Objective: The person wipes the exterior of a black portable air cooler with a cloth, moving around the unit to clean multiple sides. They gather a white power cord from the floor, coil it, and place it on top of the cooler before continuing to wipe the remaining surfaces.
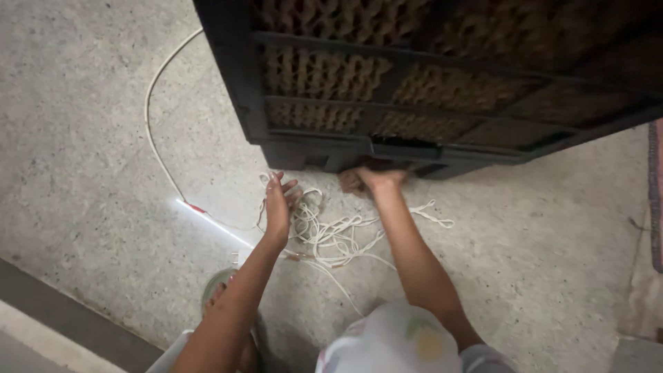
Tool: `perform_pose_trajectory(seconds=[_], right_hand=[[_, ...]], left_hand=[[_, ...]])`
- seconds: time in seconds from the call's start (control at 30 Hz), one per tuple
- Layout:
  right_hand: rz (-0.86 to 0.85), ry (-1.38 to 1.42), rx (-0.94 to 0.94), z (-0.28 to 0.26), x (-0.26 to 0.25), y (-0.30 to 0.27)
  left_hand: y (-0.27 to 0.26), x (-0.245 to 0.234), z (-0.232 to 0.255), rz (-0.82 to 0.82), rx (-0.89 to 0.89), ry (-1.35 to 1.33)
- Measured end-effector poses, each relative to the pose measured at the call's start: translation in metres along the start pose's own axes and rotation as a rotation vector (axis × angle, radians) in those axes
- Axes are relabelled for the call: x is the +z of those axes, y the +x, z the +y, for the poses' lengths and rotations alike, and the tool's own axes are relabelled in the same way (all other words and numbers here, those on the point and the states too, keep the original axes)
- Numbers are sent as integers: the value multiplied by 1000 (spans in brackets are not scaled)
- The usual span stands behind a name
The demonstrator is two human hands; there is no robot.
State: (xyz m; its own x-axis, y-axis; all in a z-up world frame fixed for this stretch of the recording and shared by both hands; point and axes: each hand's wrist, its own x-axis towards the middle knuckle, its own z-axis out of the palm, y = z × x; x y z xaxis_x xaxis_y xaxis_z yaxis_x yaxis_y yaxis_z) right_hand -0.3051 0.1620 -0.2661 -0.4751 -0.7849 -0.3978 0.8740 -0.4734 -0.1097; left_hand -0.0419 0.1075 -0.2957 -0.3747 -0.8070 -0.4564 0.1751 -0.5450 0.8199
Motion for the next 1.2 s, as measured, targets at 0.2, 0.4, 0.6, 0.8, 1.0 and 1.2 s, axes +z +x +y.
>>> perform_pose_trajectory(seconds=[0.2, 0.4, 0.6, 0.8, 1.0, 1.2], right_hand=[[181, 112, -45, 4, -25, 2], [-44, 184, 8, -54, 5, -41], [32, 49, -53, -76, 78, -101], [47, -66, -115, -88, 25, -32], [-68, -22, -67, -86, -12, -18], [28, -85, -86, -98, -30, -27]], left_hand=[[-10, 16, 24, -54, 8, 22], [-10, 24, 28, -78, -31, 36], [-10, 33, 13, -117, -67, 37], [-7, 30, 20, -98, 4, 30], [-13, 33, 31, -102, 7, 48], [-27, 41, 43, -98, -1, 116]])
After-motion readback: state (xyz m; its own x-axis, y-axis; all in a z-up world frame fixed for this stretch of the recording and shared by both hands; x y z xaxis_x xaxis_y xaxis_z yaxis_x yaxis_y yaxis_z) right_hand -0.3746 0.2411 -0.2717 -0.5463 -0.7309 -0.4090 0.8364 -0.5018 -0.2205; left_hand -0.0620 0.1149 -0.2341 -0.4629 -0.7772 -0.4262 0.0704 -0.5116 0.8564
